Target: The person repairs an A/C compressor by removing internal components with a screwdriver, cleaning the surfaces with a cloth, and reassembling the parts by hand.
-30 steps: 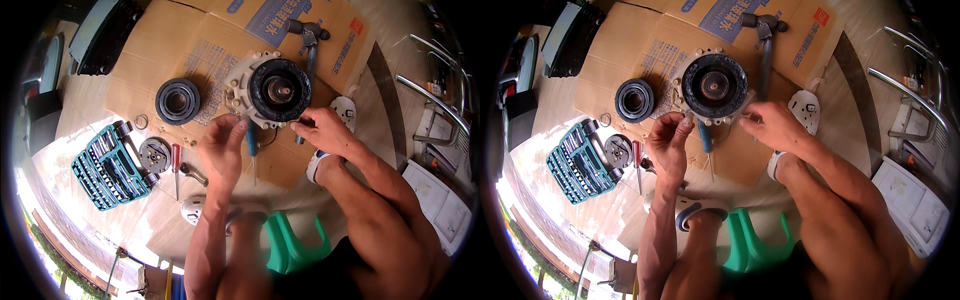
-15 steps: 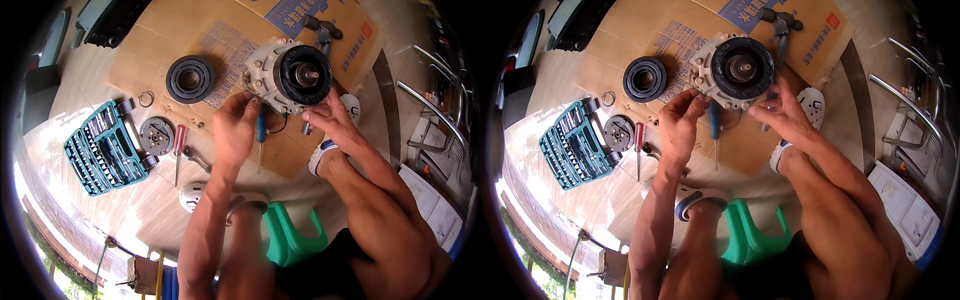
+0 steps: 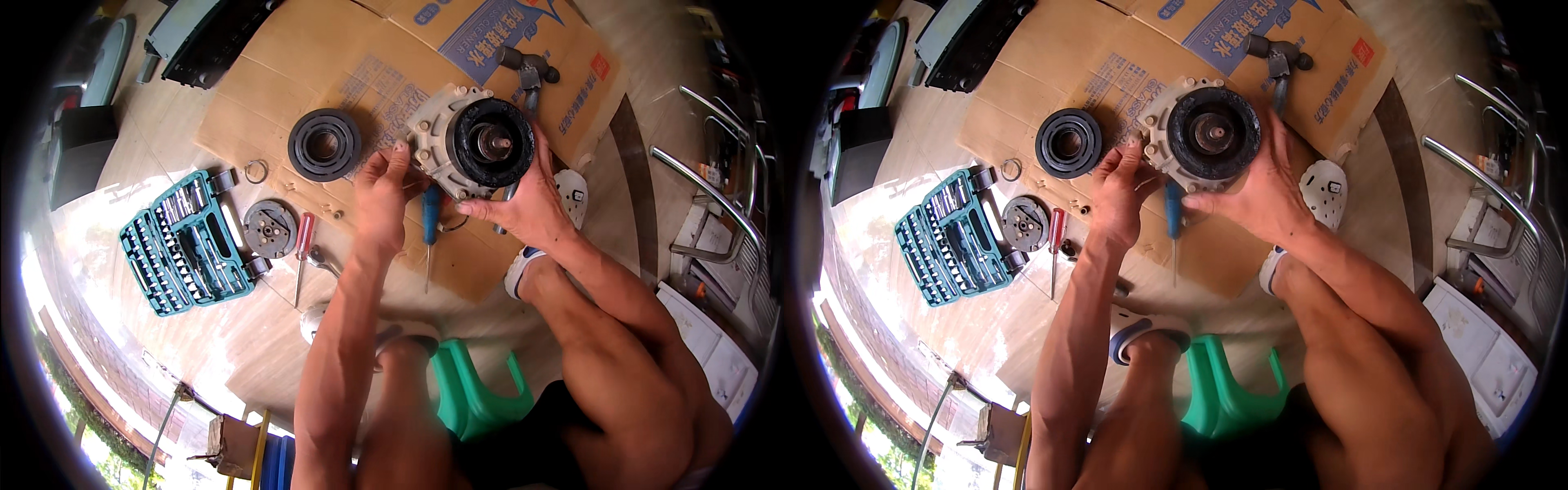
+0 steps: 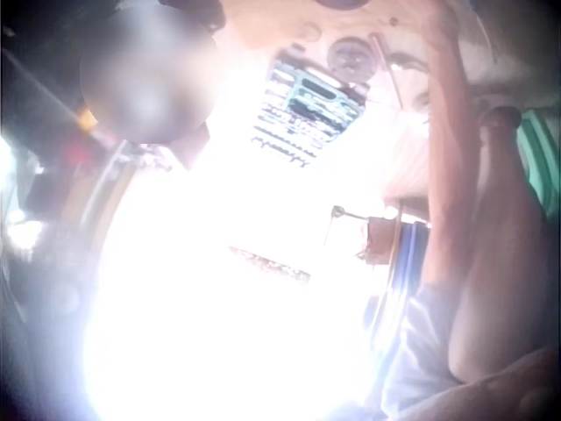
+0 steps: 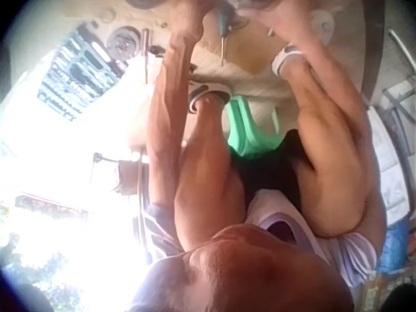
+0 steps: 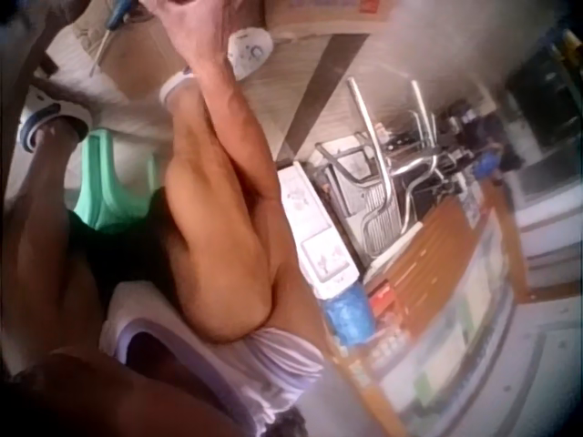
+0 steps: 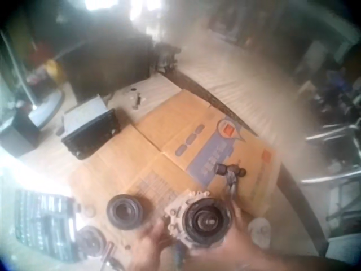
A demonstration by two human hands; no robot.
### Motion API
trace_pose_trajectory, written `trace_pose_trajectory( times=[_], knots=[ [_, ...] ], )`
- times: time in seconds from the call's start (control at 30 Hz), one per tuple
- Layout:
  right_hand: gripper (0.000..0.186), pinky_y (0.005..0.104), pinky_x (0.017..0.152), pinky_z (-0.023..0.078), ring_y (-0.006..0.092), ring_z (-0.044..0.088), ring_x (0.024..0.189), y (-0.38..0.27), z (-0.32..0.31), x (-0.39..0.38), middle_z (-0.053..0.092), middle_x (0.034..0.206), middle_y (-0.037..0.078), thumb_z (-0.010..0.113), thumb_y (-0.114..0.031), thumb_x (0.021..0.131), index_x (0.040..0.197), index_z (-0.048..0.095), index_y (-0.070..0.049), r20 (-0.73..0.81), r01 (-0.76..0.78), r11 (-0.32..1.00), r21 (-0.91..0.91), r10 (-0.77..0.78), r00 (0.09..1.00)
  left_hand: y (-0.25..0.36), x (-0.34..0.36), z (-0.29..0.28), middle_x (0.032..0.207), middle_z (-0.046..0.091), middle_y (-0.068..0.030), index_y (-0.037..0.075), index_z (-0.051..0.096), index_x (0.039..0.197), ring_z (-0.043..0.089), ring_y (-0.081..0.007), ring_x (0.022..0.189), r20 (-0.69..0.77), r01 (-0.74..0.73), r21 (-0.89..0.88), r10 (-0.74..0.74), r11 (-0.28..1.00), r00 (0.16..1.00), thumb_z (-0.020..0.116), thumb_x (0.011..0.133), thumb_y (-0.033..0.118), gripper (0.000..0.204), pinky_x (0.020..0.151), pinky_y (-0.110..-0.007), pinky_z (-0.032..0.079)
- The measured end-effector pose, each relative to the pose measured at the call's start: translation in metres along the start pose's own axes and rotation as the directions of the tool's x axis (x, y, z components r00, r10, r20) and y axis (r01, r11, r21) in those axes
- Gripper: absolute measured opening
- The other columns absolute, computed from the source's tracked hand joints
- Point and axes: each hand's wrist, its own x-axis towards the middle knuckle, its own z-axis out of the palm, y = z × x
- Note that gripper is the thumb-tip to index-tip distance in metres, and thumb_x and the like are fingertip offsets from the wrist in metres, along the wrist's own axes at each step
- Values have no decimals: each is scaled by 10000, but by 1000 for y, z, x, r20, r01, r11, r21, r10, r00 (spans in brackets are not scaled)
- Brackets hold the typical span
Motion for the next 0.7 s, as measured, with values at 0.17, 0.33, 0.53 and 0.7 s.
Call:
trace_pose_trajectory(
  times=[0.17,0.33,0.53,0.7],
  knots=[
    [1354,536,1207,320,468,266,1472,22,25,-12,205,1589,258,1018,-312,584,1596,160,-41,30,-89,991,104,86,996,-1,1,12,781,577,10,91,652,929,583,-110,721,-50,-43,49,45,998,998,676,1025,276,210,752,-306,562],
    [1175,500,1121,424,428,437,1349,16,38,-4,390,1434,223,1008,-265,594,1522,322,-46,-108,-36,982,184,56,993,-22,19,1,819,578,41,81,662,922,507,-63,740,-96,-251,396,312,883,945,662,1021,250,196,715,-240,442],
    [1020,419,1104,455,294,539,1296,3,17,0,516,1394,149,977,-168,641,1470,401,-20,-106,-21,979,204,43,993,-12,5,15,987,655,-9,40,649,1008,555,-96,936,-62,-166,145,176,975,982,604,1045,220,189,871,-280,447],
    [1017,388,1107,476,252,545,1309,25,16,2,528,1419,117,960,-89,644,1486,392,-41,-47,-46,935,350,67,997,-15,8,5,974,643,4,43,665,962,550,-108,947,-4,-212,86,213,974,977,603,1045,215,201,899,-286,427]
  ],
)
